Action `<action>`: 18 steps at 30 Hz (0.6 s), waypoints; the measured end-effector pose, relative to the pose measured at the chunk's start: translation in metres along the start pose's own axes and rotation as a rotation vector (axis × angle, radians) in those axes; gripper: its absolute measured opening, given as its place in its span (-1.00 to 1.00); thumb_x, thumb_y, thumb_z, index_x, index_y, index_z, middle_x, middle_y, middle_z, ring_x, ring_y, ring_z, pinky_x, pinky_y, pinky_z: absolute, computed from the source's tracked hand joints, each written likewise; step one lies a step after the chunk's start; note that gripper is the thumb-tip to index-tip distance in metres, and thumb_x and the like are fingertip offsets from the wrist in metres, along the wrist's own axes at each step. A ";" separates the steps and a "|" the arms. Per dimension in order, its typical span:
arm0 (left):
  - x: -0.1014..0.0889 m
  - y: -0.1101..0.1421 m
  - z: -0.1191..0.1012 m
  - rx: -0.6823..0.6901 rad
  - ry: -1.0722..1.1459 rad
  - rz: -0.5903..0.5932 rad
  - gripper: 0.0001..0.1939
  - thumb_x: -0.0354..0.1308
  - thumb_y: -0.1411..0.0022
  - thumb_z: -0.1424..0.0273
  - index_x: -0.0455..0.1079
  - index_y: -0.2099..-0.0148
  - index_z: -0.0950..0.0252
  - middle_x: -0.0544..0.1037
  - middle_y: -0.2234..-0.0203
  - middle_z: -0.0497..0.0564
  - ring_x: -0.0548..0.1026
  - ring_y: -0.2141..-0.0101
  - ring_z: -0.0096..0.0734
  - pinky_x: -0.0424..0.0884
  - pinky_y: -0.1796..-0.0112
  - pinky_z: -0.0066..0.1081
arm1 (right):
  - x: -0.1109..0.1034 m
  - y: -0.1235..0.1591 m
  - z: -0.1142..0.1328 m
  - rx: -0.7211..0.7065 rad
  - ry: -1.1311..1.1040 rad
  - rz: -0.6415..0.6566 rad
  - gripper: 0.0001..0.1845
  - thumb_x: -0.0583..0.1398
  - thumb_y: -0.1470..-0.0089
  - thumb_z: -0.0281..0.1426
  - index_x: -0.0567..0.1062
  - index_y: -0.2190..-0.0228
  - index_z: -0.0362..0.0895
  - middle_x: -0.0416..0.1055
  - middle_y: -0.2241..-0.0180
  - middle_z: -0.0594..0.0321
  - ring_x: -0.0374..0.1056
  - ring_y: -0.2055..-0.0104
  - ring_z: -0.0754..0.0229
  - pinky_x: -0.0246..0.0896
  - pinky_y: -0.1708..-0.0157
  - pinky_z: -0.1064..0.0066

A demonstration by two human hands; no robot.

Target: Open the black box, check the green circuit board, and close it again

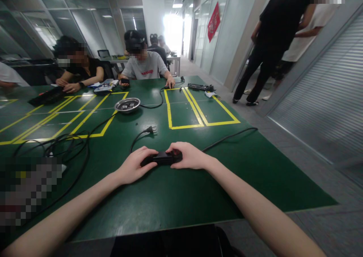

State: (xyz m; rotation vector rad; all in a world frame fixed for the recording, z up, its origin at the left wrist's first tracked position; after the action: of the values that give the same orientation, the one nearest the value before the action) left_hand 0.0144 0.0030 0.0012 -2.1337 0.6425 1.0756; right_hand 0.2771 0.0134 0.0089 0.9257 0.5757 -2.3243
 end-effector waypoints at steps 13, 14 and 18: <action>0.003 -0.001 0.001 0.026 -0.203 -0.034 -0.67 0.12 -0.46 0.17 0.45 -0.12 0.25 0.64 0.16 0.13 0.54 0.17 -0.14 0.44 0.13 -0.19 | 0.009 -0.003 0.004 -0.140 0.285 -0.019 -0.73 0.25 -0.24 -0.29 0.51 0.06 -0.13 0.59 0.18 0.06 0.53 0.16 0.00 0.37 0.18 0.26; 0.002 -0.001 0.000 0.029 -0.202 -0.033 -0.66 0.11 -0.47 0.16 0.46 -0.11 0.25 0.64 0.16 0.13 0.54 0.18 -0.15 0.43 0.13 -0.20 | 0.009 -0.003 0.004 -0.141 0.294 -0.014 -0.74 0.24 -0.27 -0.28 0.51 0.05 -0.12 0.59 0.17 0.05 0.53 0.15 -0.01 0.37 0.16 0.25; -0.001 -0.002 -0.003 0.037 -0.205 -0.014 -0.64 0.07 -0.49 0.13 0.46 -0.10 0.26 0.64 0.16 0.12 0.52 0.20 -0.17 0.41 0.15 -0.22 | 0.008 -0.003 0.006 -0.168 0.337 -0.009 -0.71 0.19 -0.33 -0.24 0.52 0.00 -0.11 0.59 0.15 0.05 0.53 0.14 0.02 0.36 0.13 0.26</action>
State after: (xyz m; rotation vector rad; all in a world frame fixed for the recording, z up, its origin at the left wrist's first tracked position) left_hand 0.0160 0.0023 0.0041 -1.9611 0.5458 1.2453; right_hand 0.2672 0.0089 0.0077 1.2426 0.8978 -2.1004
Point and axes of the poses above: each hand's wrist, its own y-axis away from the middle knuckle, its own x-axis out of the palm, z = x × y, the point moved 1 cm from there along -y, towards the middle knuckle
